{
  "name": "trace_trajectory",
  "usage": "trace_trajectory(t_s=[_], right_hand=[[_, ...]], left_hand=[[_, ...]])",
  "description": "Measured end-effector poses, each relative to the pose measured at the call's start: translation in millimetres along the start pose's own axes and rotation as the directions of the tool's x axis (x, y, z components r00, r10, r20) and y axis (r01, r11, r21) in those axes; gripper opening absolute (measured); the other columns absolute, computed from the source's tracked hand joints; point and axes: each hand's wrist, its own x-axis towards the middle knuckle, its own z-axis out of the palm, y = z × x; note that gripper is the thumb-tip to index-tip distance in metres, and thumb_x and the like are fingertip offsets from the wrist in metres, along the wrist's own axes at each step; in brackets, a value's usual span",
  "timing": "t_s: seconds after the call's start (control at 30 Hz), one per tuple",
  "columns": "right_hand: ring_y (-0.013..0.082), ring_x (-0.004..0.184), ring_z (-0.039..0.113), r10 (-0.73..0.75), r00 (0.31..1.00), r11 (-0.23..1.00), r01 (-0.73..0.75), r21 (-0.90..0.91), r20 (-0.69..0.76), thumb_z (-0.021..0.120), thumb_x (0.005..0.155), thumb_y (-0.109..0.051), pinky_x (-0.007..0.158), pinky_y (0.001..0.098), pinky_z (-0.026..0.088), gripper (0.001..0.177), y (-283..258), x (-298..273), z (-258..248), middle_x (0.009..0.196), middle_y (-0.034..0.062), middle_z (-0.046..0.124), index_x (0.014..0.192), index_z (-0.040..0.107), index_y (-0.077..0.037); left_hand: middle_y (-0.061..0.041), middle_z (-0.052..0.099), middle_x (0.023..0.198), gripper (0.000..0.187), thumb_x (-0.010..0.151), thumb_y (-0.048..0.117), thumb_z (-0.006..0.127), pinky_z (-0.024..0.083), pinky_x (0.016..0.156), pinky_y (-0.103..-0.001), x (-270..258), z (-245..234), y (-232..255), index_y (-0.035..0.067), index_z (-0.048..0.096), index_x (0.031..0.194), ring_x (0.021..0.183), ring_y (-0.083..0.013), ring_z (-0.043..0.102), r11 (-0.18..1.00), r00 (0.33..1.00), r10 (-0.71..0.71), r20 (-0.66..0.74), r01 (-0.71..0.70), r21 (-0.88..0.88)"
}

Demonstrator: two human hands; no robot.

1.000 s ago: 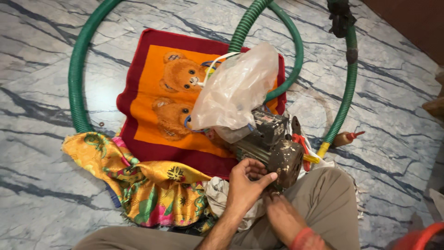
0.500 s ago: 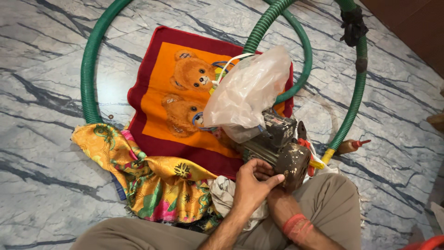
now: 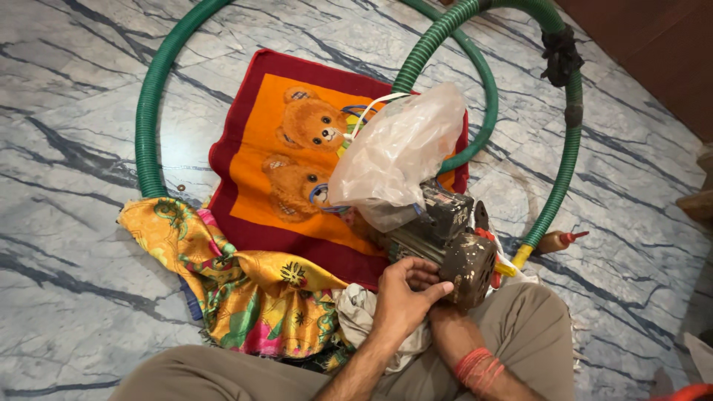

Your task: The person uses a screwdriver to loosen screws on a small electric motor, removes the end cap, and then reattaches it. They manipulate the motor and cap by hand, adjusting the position of the motor and cap during the process.

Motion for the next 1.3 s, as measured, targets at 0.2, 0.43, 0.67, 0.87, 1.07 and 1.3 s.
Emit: trace_trajectory(t_s=[0.2, 0.43, 0.67, 0.87, 1.07, 1.3], right_hand=[[0.0371, 0.091, 0.068, -0.080, 0.997, 0.986, 0.078, -0.151, -0.011, 0.053, 0.085, -0.006, 0.077, 0.0478, 0.056, 0.024, -10.0, -10.5, -6.4, 0.099, 0.0222, 0.068, 0.105, 0.063, 0.000], [0.0379, 0.100, 0.064, -0.155, 0.987, 0.961, 0.145, -0.234, -0.029, 0.052, 0.081, -0.005, 0.082, 0.0481, 0.053, 0.042, -40.5, -43.9, -43.2, 0.110, 0.0230, 0.065, 0.121, 0.055, 0.008], [0.0288, 0.114, 0.066, 0.387, 0.738, 0.919, -0.260, -0.297, 0.553, 0.058, 0.094, -0.033, 0.099, 0.0465, 0.054, 0.039, 18.6, -91.8, -120.8, 0.116, 0.0123, 0.066, 0.130, 0.051, -0.020], [0.0336, 0.089, 0.069, 0.570, 0.788, 0.799, -0.598, 0.066, 0.234, 0.094, 0.076, -0.034, 0.080, 0.0468, 0.058, 0.061, 35.2, -87.9, -237.0, 0.092, 0.0166, 0.072, 0.126, 0.067, -0.010], [0.0300, 0.126, 0.061, 0.202, 0.870, 0.954, -0.070, 0.291, -0.450, 0.097, 0.044, -0.037, 0.100, 0.0412, 0.051, 0.125, -40.3, -30.9, -193.3, 0.140, 0.0200, 0.060, 0.151, 0.041, -0.004], [0.0334, 0.132, 0.054, 0.139, 0.933, 0.947, -0.027, 0.320, -0.332, 0.100, 0.044, -0.038, 0.103, 0.0416, 0.047, 0.137, -45.0, -6.6, -183.3, 0.148, 0.0249, 0.050, 0.156, 0.027, -0.006]], left_hand=[[-0.005, 0.076, 0.086, 0.031, 0.074, 0.012, 0.088, 0.059, 0.071, -0.026, -0.3, -1.4, 1.5, 0.001, 0.073, 0.099, 0.077, -0.0101, 0.070, 1.000, 1.000, 0.015, 0.018, -0.015, 0.002], [-0.005, 0.076, 0.086, 0.032, 0.074, 0.012, 0.088, 0.060, 0.070, -0.026, 0.8, -1.2, 1.5, 0.001, 0.071, 0.100, 0.076, -0.0092, 0.070, 1.000, 0.999, -0.023, 0.027, 0.023, -0.009], [-0.004, 0.076, 0.084, 0.030, 0.074, 0.011, 0.088, 0.059, 0.069, -0.025, 2.0, 1.0, -4.9, 0.000, 0.072, 0.098, 0.074, -0.0087, 0.070, 0.999, 1.000, 0.003, 0.026, -0.002, -0.038], [-0.005, 0.075, 0.082, 0.030, 0.075, 0.011, 0.088, 0.058, 0.066, -0.025, 3.3, 1.6, -9.8, 0.000, 0.072, 0.098, 0.071, -0.0088, 0.068, 0.999, 1.000, 0.011, 0.026, -0.010, -0.041], [-0.006, 0.076, 0.084, 0.032, 0.076, 0.014, 0.088, 0.058, 0.067, -0.026, 2.0, 0.2, -8.5, -0.001, 0.074, 0.100, 0.073, -0.0104, 0.070, 1.000, 0.999, 0.016, 0.028, -0.016, -0.002], [-0.008, 0.078, 0.084, 0.031, 0.075, 0.017, 0.089, 0.059, 0.070, -0.029, 2.7, -1.5, -5.9, 0.000, 0.077, 0.098, 0.076, -0.0129, 0.072, 0.995, 1.000, 0.019, 0.010, -0.020, 0.096]])
